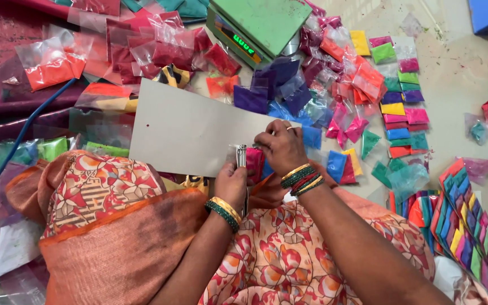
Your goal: The person staples small plastic pouches containing colored powder onto a cardboard display card.
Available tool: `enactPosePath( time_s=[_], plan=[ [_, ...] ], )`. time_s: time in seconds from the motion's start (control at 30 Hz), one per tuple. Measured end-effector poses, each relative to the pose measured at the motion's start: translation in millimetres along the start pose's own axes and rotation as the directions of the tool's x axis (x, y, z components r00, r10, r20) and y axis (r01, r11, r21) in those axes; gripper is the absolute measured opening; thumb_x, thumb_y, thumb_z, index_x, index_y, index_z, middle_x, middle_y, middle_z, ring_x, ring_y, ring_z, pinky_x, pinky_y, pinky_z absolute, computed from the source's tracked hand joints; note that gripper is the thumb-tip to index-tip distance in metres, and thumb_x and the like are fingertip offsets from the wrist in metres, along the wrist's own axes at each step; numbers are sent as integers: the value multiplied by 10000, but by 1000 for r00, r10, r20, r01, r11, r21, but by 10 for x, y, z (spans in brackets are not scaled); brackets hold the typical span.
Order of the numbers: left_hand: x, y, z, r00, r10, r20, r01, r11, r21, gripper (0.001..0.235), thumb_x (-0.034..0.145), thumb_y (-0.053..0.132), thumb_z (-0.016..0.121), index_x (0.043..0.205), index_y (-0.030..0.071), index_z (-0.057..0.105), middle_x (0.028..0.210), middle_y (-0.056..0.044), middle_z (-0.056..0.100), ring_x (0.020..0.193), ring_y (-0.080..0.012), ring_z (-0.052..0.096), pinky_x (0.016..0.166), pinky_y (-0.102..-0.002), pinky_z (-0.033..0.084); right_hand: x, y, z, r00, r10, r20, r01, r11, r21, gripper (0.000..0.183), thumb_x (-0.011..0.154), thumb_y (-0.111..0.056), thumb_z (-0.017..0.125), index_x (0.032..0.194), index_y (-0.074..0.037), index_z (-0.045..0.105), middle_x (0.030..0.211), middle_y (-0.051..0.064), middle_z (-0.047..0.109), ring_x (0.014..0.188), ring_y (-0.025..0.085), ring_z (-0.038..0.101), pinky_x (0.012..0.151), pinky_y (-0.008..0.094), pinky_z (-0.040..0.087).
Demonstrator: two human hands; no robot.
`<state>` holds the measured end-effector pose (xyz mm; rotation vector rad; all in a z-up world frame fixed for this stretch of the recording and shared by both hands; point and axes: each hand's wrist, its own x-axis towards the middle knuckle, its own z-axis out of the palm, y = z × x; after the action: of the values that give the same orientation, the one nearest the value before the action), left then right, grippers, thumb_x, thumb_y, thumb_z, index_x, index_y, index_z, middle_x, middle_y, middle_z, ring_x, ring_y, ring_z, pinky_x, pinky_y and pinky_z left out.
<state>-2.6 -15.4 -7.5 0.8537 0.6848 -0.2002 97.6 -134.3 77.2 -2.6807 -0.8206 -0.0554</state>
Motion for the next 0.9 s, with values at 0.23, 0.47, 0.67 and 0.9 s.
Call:
enactPosePath(
  time_s=[0.23, 0.47, 0.67, 0.9],
  plan=[
    [-139, 228, 103, 998, -65, -27, 64, 998, -9, 249, 900, 53, 516, 1074, -25, 676, 861, -84, 723, 697, -144, 632, 627, -290, 520, 133, -14, -54, 999, -6, 34, 7, 999, -54, 205, 796, -98, 758, 979, -137, 676, 996, 45, 619, 1020, 266, 600, 860, 474, 399],
    [-162, 286, 119, 993, -117, -30, 117, 993, -27, 261, 919, 62, 501, 1080, -7, 694, 875, -79, 712, 706, -139, 617, 636, -284, 501, 174, 137, -193, 905, 320, 280, -418, 552, 721, 182, 979, -91, 654, 1158, -65, 631, 867, 17, 619, 725, 88, 594, 636, 249, 490],
    [-162, 318, 131, 993, -112, -39, 113, 993, 20, 257, 917, 63, 510, 1076, -23, 692, 896, -80, 723, 753, -124, 653, 696, -270, 532, 238, 73, -380, 761, 191, 620, -648, 197, 736, 203, 995, -117, 654, 1152, -5, 719, 865, 25, 700, 739, 81, 654, 655, 241, 534],
    [-115, 197, 101, 998, -62, -32, 63, 997, 42, 262, 928, 41, 511, 1106, -43, 684, 914, -85, 723, 773, -131, 651, 711, -279, 529, 162, 190, -204, 846, 13, 534, -471, 489, 734, 187, 973, -60, 683, 1135, 9, 745, 972, 55, 699, 868, 116, 668, 785, 284, 566]
  ],
)
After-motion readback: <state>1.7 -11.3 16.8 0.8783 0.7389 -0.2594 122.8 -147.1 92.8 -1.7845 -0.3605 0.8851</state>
